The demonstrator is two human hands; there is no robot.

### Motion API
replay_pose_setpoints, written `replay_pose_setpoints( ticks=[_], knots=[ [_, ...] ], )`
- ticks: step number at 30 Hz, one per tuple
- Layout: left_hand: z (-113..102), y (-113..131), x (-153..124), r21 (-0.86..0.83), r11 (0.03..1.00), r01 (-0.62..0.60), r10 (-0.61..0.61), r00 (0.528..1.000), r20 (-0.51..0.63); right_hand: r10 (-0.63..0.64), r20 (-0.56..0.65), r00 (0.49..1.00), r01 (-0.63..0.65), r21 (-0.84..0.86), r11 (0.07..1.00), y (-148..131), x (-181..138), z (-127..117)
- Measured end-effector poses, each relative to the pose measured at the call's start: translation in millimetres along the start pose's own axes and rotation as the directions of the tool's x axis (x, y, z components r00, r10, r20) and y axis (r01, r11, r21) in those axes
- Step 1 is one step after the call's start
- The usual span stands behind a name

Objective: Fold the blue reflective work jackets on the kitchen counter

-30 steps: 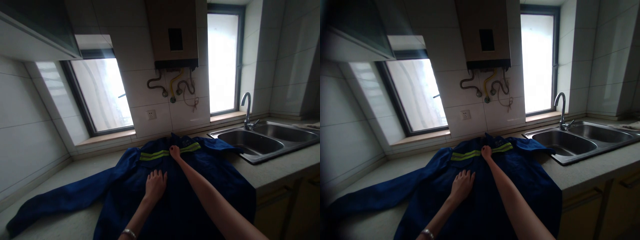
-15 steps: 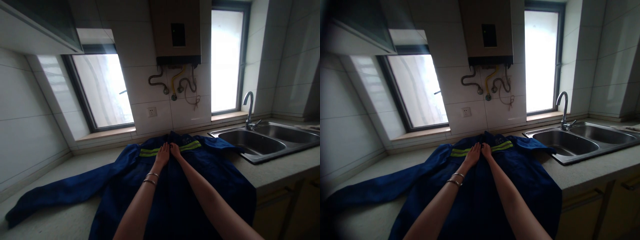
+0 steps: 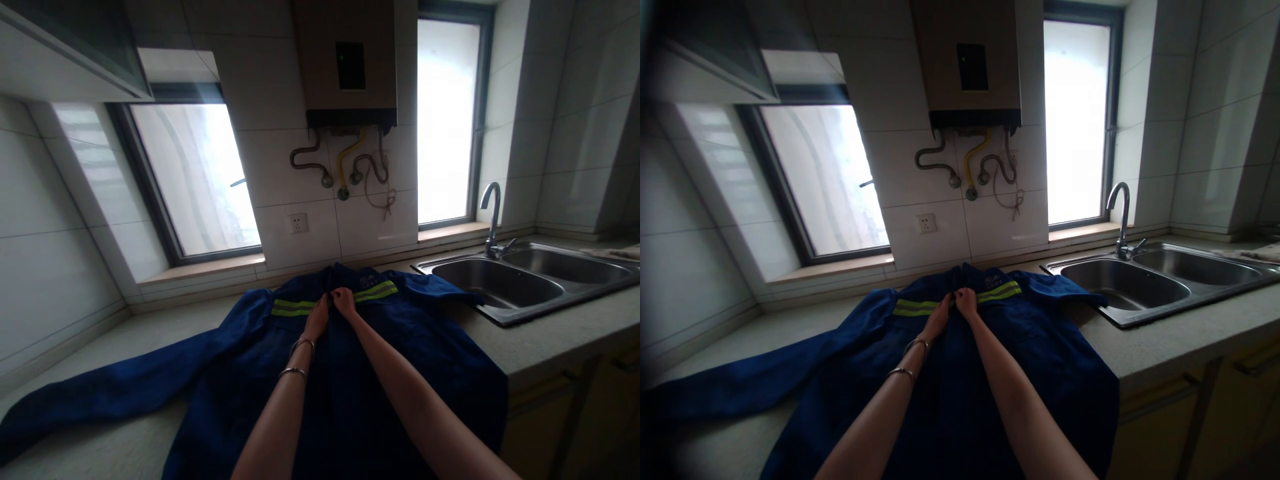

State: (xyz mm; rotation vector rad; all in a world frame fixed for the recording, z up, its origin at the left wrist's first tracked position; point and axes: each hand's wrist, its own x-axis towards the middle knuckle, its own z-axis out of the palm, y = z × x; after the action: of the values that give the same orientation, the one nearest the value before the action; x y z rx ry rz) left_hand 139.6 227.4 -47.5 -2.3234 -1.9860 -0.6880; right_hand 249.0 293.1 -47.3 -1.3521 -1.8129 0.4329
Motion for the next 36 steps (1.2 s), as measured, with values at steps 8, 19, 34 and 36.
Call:
replay_pose_setpoints(
  ticks=[8, 19, 34, 36],
  knots=[
    [-3, 2, 1, -0.130, 0.989, 0.067, -0.064, 0.998, 0.022, 0.107, -0.009, 0.994, -0.104, 0.135, 0.985, 9, 8, 1],
    [7, -6, 13, -0.299, 0.947, 0.115, -0.171, 0.971, -0.168, -0.031, -0.050, 0.998, 0.037, 0.135, 0.990, 11, 6, 7],
    [5, -17, 19, -0.486, 0.867, 0.108, -0.282, 0.911, -0.301, -0.396, -0.111, 0.912, 0.407, 0.113, 0.906, 2, -5, 7],
    [5, -17, 19, -0.479, 0.872, 0.105, -0.279, 0.909, -0.310, -0.399, -0.116, 0.910, 0.411, 0.115, 0.904, 2, -5, 8]
  ],
)
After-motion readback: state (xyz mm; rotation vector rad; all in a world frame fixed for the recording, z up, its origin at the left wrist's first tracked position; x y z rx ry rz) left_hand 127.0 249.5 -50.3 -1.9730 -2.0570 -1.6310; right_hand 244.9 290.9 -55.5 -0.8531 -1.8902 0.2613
